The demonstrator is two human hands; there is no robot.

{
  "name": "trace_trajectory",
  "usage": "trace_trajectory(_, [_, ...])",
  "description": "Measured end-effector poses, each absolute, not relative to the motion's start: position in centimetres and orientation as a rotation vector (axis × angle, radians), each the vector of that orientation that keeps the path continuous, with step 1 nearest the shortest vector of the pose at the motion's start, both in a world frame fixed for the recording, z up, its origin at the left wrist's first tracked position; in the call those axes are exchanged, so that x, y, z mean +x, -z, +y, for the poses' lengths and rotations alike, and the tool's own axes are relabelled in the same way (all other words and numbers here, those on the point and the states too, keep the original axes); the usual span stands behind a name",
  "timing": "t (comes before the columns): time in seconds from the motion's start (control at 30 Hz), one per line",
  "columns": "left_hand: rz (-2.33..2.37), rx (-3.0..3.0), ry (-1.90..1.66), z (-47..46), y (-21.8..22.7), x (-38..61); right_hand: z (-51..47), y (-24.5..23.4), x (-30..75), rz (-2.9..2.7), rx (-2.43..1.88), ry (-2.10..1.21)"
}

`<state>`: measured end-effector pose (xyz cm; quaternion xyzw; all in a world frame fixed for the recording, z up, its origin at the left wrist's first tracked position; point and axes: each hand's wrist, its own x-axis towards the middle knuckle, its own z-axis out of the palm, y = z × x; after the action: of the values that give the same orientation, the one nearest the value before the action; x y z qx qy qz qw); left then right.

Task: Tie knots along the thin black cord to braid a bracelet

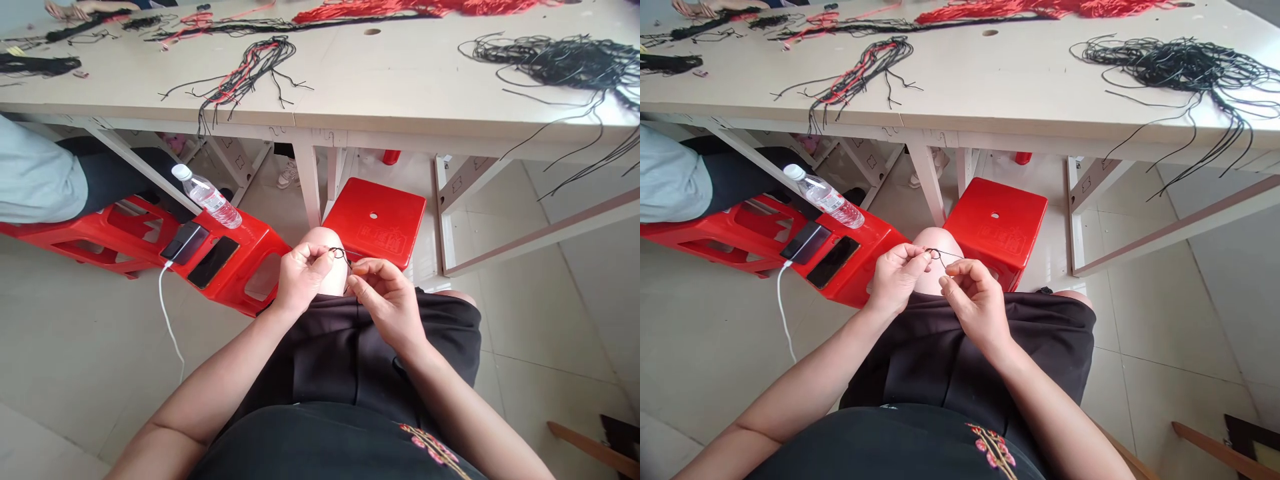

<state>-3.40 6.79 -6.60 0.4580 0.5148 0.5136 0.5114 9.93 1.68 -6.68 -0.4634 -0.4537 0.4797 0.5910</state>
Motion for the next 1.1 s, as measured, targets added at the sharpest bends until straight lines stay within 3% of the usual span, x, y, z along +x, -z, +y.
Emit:
trace_trajectory(0.2, [1.263,0.945,-1.19,7.1,5.9,-3.4,1.3,7.8,10.5,-1.358,-1.334,-0.763])
trace_trajectory(0.43, [1.234,0.959,-1.111,6.8,5.7,-3.5,2.6,6.8,9.9,-1.731,-1.207,-0.467])
trace_trajectory(0.7, [1.215,0.917,-1.059,6.7,5.4,-3.5,2.5,6.7,9.9,-1.789,-1.304,-0.322])
trace_trajectory(1.1, [1.162,0.945,-0.968,6.8,5.8,-3.1,2.8,6.1,10.6,-1.814,-1.18,-0.376])
